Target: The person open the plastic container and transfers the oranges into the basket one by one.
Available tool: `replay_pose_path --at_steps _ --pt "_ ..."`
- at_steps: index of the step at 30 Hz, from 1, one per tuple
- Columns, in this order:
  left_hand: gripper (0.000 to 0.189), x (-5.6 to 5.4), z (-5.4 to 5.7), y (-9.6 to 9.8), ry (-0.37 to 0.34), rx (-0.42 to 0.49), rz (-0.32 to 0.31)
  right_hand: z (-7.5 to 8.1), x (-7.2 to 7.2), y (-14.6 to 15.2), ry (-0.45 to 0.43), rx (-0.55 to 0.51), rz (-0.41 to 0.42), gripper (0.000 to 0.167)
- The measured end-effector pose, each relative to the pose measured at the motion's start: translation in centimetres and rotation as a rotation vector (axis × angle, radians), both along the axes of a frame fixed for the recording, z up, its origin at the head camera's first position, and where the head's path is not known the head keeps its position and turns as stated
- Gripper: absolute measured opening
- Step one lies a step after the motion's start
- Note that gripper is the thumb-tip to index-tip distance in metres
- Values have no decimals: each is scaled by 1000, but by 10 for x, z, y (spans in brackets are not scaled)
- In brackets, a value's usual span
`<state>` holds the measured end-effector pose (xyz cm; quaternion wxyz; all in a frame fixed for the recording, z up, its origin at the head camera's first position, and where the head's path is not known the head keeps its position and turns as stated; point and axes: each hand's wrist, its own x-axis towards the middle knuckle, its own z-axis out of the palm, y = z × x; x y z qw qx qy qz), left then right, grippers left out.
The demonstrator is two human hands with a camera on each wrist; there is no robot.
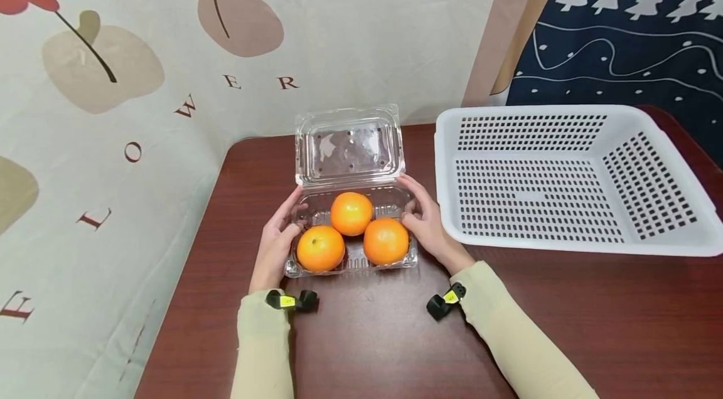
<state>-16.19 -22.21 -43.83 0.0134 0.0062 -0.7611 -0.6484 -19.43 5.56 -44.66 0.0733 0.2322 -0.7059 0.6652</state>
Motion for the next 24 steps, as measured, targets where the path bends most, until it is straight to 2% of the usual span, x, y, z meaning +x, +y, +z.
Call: replay_pose_path --at_steps 8,15,24 --pt "63 0 0 -1 -6 -1 7 0 0 0 -4 0 1 65" --pt "62 -6 -14 -7 -3 -12 12 0 1 0 -11 3 -4 64" --pt "61 -6 -15 -7 -4 -11 11 0 1 -1 -16 -5 -3 63"
